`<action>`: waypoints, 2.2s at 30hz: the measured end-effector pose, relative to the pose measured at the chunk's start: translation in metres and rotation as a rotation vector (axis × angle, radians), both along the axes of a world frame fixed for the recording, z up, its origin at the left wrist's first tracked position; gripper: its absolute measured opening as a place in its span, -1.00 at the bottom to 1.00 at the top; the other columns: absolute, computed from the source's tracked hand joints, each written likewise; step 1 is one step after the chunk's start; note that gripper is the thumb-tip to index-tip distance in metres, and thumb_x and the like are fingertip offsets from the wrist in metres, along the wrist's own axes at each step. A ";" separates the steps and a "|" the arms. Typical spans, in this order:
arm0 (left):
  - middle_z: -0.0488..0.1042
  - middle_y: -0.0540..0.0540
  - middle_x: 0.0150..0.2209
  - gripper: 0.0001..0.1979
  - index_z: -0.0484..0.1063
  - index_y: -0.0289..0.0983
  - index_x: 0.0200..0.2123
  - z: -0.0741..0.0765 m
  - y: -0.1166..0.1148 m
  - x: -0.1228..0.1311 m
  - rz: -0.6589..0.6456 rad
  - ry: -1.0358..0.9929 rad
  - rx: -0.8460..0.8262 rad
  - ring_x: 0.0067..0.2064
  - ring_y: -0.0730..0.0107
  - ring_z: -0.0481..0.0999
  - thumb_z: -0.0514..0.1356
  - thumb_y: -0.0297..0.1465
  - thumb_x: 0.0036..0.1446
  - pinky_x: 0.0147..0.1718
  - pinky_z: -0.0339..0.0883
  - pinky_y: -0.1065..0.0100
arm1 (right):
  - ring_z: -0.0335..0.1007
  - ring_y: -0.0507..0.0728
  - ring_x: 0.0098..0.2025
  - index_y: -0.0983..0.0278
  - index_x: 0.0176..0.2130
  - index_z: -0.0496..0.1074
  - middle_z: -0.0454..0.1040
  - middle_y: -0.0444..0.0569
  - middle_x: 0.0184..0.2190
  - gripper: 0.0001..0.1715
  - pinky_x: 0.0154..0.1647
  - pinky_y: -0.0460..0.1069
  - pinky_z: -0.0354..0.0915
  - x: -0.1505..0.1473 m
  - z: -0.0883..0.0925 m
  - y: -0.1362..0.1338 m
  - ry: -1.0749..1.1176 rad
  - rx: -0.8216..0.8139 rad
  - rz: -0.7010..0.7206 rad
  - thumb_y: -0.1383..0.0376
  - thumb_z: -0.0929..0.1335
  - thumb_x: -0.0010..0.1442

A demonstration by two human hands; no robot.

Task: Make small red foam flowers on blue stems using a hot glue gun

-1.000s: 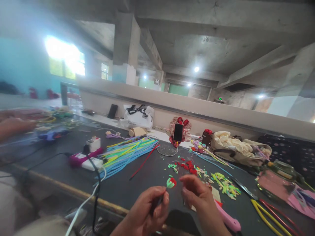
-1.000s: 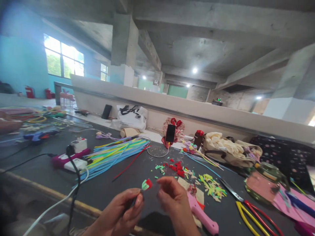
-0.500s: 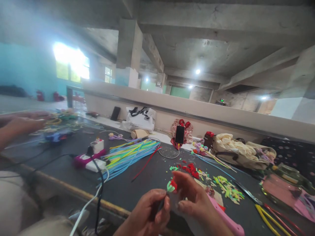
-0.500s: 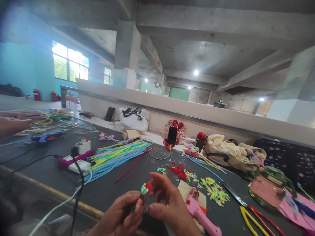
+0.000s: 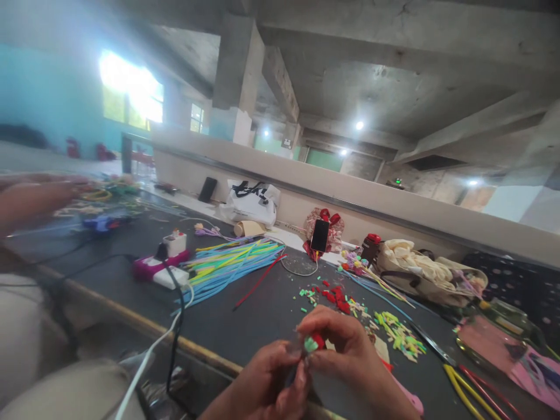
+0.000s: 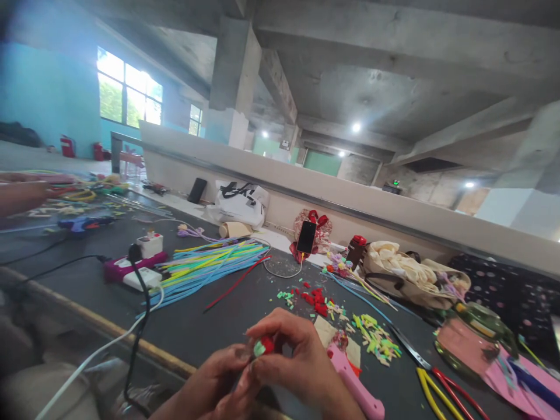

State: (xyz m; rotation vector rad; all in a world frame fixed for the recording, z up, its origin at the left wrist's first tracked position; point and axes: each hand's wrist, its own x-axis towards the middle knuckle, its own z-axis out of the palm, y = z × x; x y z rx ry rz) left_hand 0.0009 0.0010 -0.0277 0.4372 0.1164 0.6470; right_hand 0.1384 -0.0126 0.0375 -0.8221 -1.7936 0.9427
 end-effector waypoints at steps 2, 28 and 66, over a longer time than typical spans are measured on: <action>0.38 -0.02 -0.74 -0.84 0.40 -0.43 -0.59 -0.001 0.000 0.002 0.053 0.048 0.031 -0.79 0.64 0.25 0.20 -0.41 -0.15 -0.83 -0.01 0.62 | 0.28 0.03 -0.42 0.15 -0.27 0.48 0.41 -0.13 -0.44 -0.65 -0.41 -0.10 0.19 0.000 -0.003 0.000 0.050 -0.050 -0.006 0.29 0.46 -0.17; 0.47 -0.01 -0.57 -0.90 0.38 -0.33 -0.45 0.023 0.017 -0.017 0.409 0.424 0.226 -0.62 0.58 0.39 0.25 -0.46 -0.11 -0.70 0.19 0.59 | 0.13 -0.05 -0.56 0.29 -0.43 0.37 0.32 -0.05 -0.30 -0.87 -0.61 -0.14 0.12 0.026 -0.016 0.007 0.037 0.080 -0.581 0.25 0.31 0.04; 0.29 0.07 -0.62 -0.88 0.39 -0.36 -0.48 0.024 0.013 -0.015 0.290 0.264 0.094 -0.68 0.68 0.23 0.20 -0.40 -0.09 -0.77 -0.04 0.61 | 0.33 0.02 -0.46 0.26 -0.35 0.47 0.50 -0.09 -0.46 -0.75 -0.49 -0.15 0.21 -0.015 -0.027 0.022 0.362 -0.171 -0.351 0.25 0.43 -0.13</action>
